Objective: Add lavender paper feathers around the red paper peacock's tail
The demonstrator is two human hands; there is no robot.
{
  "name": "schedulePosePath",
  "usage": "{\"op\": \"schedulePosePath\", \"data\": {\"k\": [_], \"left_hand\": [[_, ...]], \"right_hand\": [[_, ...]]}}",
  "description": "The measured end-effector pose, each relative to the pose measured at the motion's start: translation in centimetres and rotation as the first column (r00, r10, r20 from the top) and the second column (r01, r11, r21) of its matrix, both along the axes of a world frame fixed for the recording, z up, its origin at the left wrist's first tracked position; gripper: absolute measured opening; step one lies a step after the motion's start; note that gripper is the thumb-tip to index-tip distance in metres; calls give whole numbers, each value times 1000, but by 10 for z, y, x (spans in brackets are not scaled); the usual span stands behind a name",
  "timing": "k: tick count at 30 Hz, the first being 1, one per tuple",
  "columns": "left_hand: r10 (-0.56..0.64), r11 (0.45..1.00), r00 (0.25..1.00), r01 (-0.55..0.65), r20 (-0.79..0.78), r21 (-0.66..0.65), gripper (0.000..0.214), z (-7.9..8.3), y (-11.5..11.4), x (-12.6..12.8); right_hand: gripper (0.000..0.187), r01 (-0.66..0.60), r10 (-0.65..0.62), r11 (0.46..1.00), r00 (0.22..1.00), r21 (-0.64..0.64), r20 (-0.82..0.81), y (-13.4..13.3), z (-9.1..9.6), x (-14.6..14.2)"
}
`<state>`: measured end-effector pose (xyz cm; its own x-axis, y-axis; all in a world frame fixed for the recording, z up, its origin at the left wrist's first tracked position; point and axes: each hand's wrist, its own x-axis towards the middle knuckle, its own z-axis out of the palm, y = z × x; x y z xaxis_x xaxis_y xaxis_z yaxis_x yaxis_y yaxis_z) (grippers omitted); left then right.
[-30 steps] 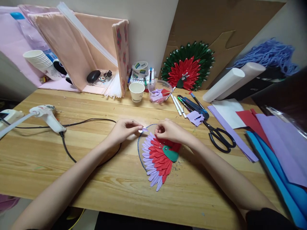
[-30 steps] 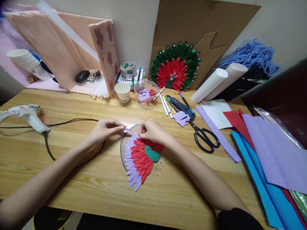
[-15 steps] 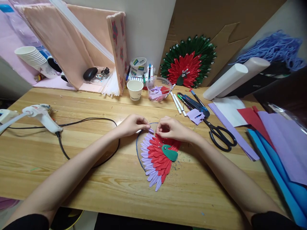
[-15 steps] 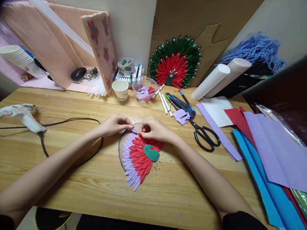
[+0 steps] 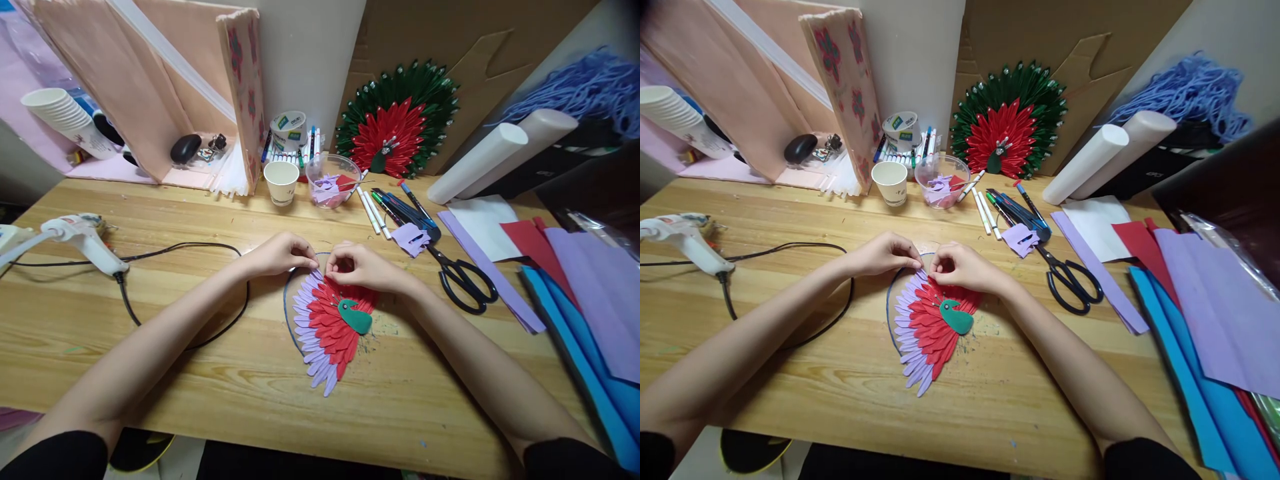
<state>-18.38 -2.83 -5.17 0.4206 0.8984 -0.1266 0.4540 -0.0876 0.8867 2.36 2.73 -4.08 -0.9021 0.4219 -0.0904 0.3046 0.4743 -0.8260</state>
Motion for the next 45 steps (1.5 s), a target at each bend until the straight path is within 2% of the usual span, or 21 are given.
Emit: {"op": "schedulePosePath", "data": {"k": [8,17,27,45], "left_hand": [[-63,997,998,62,20,51,20,2,5,5],[-126,992,991,127,-46,20,18,8,10,8],[-150,984,986,155,-67,83,17,6,10,9],[13,996,999,-10,-39,88,16,3,3,14]], "right_hand": [[7,3,-3,999,1000,-40,13,1,1,0],[7,21,-20,999,1000,-39,22,1,2,-1],[7,26,-25,999,999,-44,23,0,2,-1],[6,19,-19,999,1000,-37,19,2,2,0]]}}
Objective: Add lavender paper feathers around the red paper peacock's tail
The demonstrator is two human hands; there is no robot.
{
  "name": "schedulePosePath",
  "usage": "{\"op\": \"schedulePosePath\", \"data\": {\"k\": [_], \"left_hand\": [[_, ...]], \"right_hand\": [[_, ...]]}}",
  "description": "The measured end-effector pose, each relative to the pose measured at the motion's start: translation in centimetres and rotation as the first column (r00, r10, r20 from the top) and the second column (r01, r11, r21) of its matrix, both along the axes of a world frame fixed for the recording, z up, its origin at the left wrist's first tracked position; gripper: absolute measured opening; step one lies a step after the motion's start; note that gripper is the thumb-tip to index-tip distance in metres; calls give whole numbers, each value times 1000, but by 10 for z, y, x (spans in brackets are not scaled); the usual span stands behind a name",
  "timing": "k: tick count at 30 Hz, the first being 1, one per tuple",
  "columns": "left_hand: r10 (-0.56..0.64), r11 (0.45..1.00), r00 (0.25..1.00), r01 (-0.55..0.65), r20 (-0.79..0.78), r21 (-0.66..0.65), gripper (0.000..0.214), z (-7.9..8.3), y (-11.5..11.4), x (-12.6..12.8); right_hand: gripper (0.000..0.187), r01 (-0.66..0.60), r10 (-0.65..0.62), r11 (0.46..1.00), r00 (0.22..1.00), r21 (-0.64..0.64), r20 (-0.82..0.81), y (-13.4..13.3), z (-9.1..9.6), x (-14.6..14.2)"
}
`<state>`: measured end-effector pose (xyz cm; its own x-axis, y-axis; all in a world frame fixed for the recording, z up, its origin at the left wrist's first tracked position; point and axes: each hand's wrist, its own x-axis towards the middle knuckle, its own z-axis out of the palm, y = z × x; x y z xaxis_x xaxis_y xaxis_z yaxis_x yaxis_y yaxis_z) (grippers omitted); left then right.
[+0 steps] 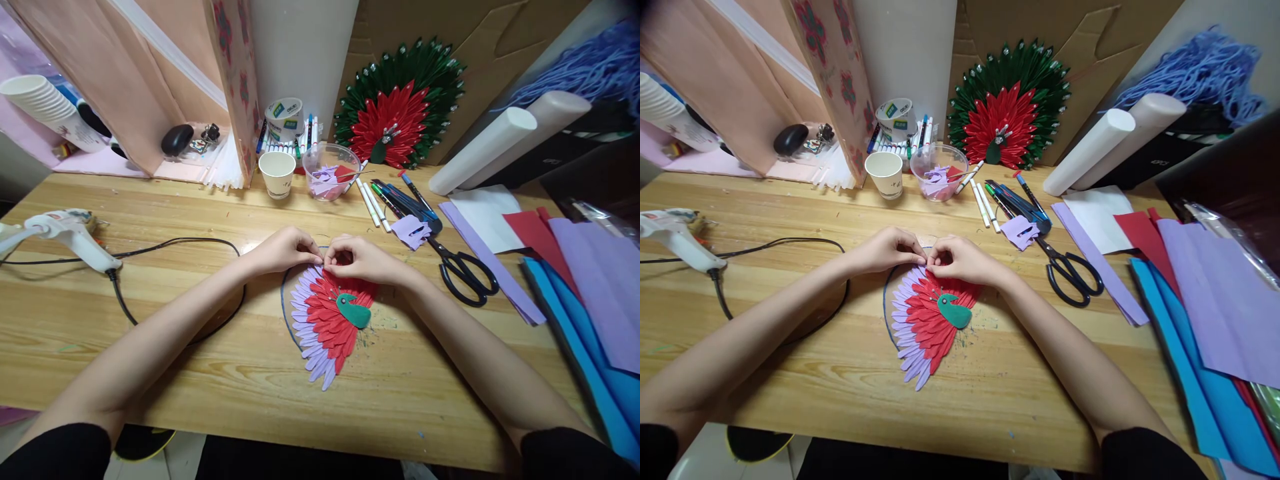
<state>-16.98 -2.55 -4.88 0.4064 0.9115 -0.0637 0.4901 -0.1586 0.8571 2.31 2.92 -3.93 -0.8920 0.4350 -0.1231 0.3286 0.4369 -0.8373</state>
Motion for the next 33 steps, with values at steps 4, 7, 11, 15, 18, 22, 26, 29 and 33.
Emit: {"op": "schedulePosePath", "data": {"k": [4,7,11,15,18,22,26,29,33], "left_hand": [[-6,1000,1000,6,-21,23,17,-1,-2,1],[6,999,999,-4,-53,40,17,-2,-4,2],[1,998,998,3,-66,59,16,-3,-5,2],[-18,997,1000,20,-14,79,15,-4,-4,1],[16,992,999,-19,30,126,16,-2,-4,-4],[-11,989,1000,11,5,146,15,4,-6,-10],[-98,982,992,109,-80,156,13,5,-7,-10],[-118,972,985,141,-125,187,13,2,-6,-8],[-139,961,976,174,-171,215,12,0,-3,-7]], "right_hand": [[6,6,-6,1000,1000,-8,-2,-1,0,0],[6,12,-12,1000,1000,1,2,-1,1,0],[6,8,-8,1000,1000,-9,6,-1,2,0],[6,5,-4,1000,1000,-9,6,-1,1,-1],[7,1,-1,1000,1000,-14,-5,0,0,-1],[8,-1,1,1000,1000,-13,-12,0,-1,0],[7,-5,4,1000,1000,-26,-11,0,-1,1],[7,-4,3,1000,1000,-24,-13,0,-1,1],[7,-6,6,1000,1000,-18,-13,0,-1,0]]}}
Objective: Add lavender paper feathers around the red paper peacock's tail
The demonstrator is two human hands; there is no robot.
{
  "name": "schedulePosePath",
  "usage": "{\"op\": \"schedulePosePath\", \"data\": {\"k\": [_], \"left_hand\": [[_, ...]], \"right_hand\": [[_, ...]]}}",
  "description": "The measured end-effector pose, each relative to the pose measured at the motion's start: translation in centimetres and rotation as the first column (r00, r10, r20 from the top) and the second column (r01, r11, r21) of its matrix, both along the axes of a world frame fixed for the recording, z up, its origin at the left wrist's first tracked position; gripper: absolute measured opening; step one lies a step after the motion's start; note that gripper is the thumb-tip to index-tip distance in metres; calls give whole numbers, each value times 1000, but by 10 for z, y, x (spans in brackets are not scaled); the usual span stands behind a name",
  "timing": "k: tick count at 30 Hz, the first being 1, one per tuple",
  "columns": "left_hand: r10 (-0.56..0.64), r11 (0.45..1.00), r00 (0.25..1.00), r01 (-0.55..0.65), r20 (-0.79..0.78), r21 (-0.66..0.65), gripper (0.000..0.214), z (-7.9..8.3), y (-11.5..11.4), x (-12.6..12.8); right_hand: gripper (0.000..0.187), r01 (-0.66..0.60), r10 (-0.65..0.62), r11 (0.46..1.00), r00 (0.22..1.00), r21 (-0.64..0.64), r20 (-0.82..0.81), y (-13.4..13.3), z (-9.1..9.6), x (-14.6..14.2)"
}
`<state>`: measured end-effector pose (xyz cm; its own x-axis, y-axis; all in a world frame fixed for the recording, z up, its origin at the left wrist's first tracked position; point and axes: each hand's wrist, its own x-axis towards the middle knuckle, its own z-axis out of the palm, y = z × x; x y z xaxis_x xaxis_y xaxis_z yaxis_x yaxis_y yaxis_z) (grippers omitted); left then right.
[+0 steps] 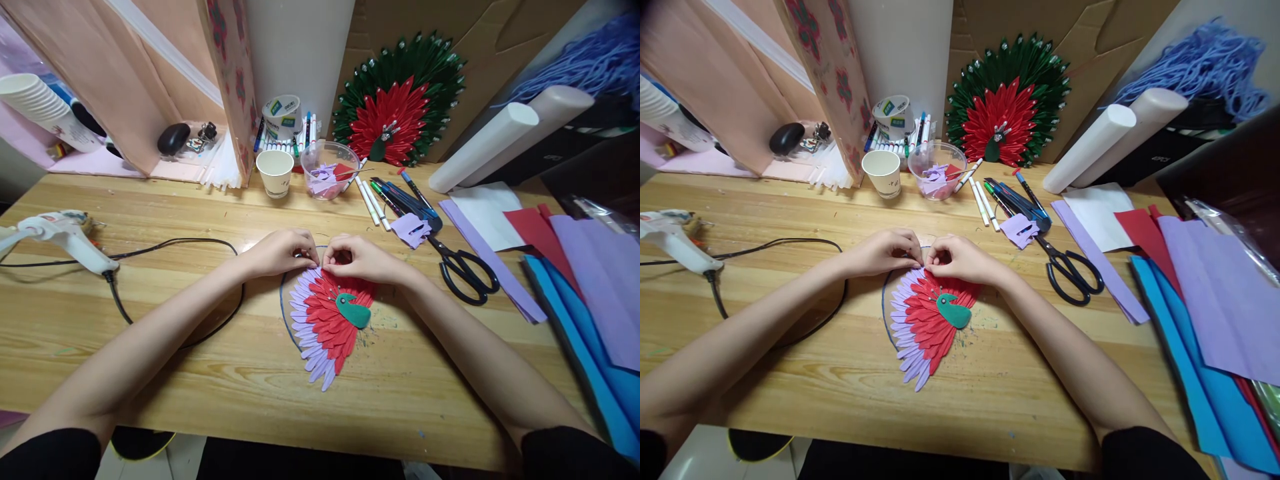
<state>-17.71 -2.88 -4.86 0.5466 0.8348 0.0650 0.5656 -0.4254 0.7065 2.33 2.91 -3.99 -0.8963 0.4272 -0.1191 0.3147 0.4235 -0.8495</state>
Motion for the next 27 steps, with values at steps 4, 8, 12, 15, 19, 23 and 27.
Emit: {"op": "schedulePosePath", "data": {"k": [4,8,12,15,19,23,27], "left_hand": [[-28,999,998,29,-61,23,12,5,1,1],[-82,994,993,88,-89,67,11,10,3,3],[-129,986,988,137,-84,98,9,11,8,5],[-155,982,986,161,-64,95,11,9,10,5],[-183,975,981,190,-71,116,13,8,13,6],[-192,969,974,208,-122,132,9,8,13,7],[-194,969,973,210,-128,133,9,8,13,6]], "right_hand": [[6,7,-7,1000,1000,-4,3,0,0,0],[7,11,-11,1000,1000,-2,4,1,0,0],[7,8,-8,1000,1000,-3,8,1,0,-1],[6,9,-9,1000,1000,-1,6,1,0,-1],[5,2,-2,1000,1000,-2,2,2,-1,-1],[6,-2,2,1000,1000,-7,2,2,-1,-1],[6,0,0,1000,1000,-11,6,2,-2,-1]]}}
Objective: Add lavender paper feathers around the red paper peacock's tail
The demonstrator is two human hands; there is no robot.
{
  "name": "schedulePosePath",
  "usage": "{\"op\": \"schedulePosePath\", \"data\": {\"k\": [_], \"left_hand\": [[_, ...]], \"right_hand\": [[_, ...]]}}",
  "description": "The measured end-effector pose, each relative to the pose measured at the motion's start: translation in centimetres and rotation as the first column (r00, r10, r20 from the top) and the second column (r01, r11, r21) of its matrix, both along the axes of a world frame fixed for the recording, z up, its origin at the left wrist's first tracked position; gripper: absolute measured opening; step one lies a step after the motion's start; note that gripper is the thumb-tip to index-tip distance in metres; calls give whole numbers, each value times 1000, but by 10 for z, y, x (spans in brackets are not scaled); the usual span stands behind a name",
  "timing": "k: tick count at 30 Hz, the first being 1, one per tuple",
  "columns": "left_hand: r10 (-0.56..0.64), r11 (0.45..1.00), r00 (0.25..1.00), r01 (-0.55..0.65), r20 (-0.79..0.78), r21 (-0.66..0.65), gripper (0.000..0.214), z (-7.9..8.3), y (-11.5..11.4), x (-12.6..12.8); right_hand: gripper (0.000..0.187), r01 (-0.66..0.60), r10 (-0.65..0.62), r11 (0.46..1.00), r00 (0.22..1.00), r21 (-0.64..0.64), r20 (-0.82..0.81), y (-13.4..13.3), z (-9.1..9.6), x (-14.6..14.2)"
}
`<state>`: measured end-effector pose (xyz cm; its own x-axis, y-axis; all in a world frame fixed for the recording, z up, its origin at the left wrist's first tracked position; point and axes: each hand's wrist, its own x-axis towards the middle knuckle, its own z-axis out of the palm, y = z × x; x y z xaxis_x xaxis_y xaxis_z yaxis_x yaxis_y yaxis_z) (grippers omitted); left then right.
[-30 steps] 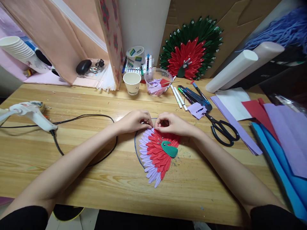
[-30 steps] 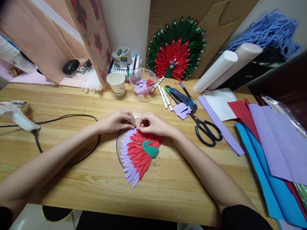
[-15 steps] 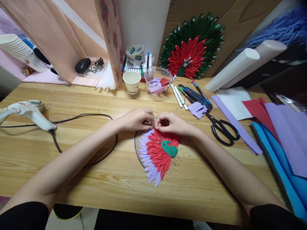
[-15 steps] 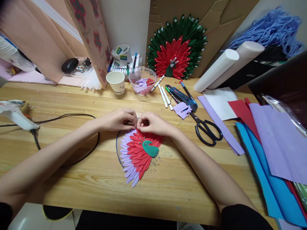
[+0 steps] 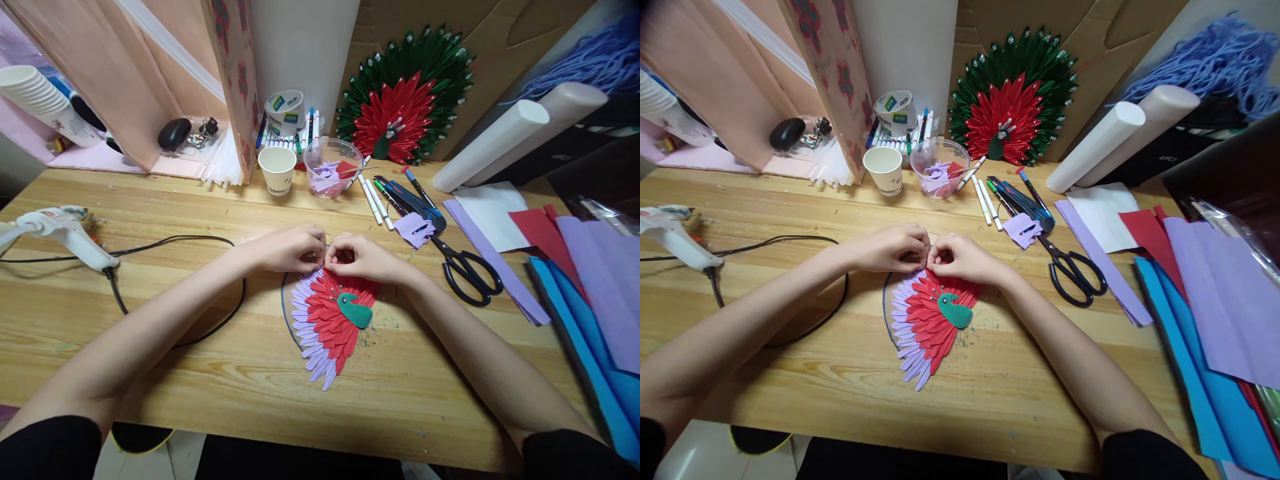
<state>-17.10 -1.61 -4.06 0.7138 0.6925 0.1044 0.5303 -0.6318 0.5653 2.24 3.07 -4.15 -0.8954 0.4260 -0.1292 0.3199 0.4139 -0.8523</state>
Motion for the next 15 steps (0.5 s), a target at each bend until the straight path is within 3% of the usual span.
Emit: {"op": "schedulePosePath", "data": {"k": [15], "left_hand": [[4,999,999,-2,39,-50,9,0,1,-1]], "right_hand": [[5,9,-9,1000,1000,-27,16,0,1,-1]]}}
